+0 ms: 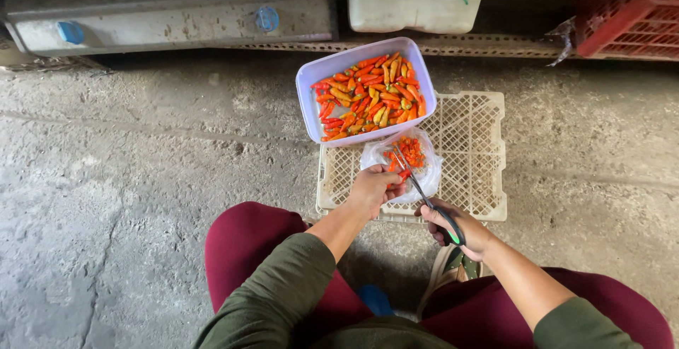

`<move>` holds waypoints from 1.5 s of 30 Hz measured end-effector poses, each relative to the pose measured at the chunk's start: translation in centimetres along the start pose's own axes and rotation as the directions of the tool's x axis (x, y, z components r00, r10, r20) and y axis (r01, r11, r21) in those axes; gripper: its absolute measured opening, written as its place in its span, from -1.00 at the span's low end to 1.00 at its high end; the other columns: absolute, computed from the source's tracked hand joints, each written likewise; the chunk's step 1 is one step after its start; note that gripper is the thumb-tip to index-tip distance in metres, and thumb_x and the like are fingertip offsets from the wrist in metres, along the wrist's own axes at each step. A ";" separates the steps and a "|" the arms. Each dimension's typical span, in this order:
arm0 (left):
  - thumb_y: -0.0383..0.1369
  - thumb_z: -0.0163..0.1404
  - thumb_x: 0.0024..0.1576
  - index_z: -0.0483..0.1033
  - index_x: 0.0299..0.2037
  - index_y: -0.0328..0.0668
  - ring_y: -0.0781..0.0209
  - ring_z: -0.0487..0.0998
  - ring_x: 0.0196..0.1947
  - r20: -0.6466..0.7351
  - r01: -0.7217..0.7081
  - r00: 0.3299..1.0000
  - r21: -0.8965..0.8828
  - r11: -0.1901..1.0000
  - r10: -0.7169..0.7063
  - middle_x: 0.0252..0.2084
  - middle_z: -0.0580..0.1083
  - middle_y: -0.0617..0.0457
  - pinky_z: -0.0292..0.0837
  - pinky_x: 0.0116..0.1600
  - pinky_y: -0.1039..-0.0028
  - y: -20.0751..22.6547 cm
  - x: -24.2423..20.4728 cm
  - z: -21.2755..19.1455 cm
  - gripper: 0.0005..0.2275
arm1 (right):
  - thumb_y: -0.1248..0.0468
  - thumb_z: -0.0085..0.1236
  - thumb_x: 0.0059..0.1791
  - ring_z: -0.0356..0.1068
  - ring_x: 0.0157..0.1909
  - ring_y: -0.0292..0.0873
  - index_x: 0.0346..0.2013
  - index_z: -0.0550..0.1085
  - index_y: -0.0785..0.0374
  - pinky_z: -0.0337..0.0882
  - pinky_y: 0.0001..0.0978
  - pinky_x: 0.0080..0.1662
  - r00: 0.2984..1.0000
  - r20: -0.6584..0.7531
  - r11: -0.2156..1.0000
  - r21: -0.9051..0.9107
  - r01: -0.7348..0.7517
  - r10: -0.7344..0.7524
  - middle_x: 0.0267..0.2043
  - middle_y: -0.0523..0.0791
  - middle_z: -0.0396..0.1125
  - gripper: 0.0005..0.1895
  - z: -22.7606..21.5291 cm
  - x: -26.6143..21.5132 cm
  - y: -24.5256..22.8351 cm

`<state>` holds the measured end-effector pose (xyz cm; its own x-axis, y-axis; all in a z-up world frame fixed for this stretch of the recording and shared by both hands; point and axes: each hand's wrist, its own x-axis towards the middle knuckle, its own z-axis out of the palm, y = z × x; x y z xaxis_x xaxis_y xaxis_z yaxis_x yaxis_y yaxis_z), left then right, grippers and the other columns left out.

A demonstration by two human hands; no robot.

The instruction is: The person sits on the floor and uses scissors to cut red chilies from a plastic container into small pieces, placing them into a plastic bag. The person handles the chilies one at a time, cutting them repeatedly throughout the clip.

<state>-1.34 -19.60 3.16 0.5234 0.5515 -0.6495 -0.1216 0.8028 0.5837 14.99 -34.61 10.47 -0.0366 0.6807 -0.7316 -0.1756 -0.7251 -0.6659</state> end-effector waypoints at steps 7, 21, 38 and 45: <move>-0.55 0.09 0.10 0.46 -0.18 -0.32 0.21 0.60 -0.35 -0.019 0.003 1.000 0.059 0.998 -0.001 -0.28 0.53 -0.03 0.64 -0.16 0.46 0.0 -0.3 0.6 -0.87 | -0.17 0.14 -0.08 0.17 -0.51 -0.32 -0.03 0.46 0.20 0.23 -0.47 -0.46 0.999 -0.047 1.000 -0.021 -0.021 0.020 -0.49 -0.23 0.15 -0.43 0.5 -0.2 -0.5; -0.59 0.12 0.06 0.40 -0.19 -0.34 0.12 0.63 -0.36 -0.036 -0.007 0.999 0.014 1.000 0.008 -0.29 0.54 -0.12 0.65 -0.20 0.40 -0.2 1.2 0.0 -0.82 | -0.15 0.16 -0.08 0.20 -0.49 -0.30 0.01 0.46 0.20 0.27 -0.44 -0.44 0.999 -0.042 0.998 -0.056 -0.028 0.025 -0.47 -0.21 0.16 -0.43 -0.1 0.1 0.2; -0.61 0.10 0.09 0.42 -0.13 -0.50 0.07 0.65 -0.32 -0.007 -0.032 0.999 0.055 0.998 0.033 -0.21 0.55 -0.20 0.68 -0.17 0.40 -0.1 1.0 0.2 -0.81 | -0.17 0.15 -0.08 0.18 -0.52 -0.29 -0.03 0.47 0.27 0.27 -0.42 -0.47 0.997 -0.061 0.996 -0.082 -0.043 0.038 -0.51 -0.21 0.15 -0.40 0.3 -0.1 -0.2; -0.63 0.11 0.09 0.39 -0.12 -0.49 0.06 0.65 -0.31 -0.001 -0.007 1.000 0.066 0.998 0.007 -0.18 0.56 -0.18 0.67 -0.16 0.41 -0.2 1.1 0.2 -0.79 | -0.15 0.16 -0.08 0.21 -0.50 -0.31 0.02 0.46 0.22 0.29 -0.44 -0.45 0.999 -0.047 0.997 -0.081 -0.014 0.010 -0.50 -0.22 0.18 -0.42 0.2 0.0 0.0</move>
<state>-0.55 -19.15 2.41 0.5219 0.5572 -0.6459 -0.0695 0.7825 0.6188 14.81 -34.58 10.48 0.0075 0.6679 -0.7442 -0.0947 -0.7404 -0.6655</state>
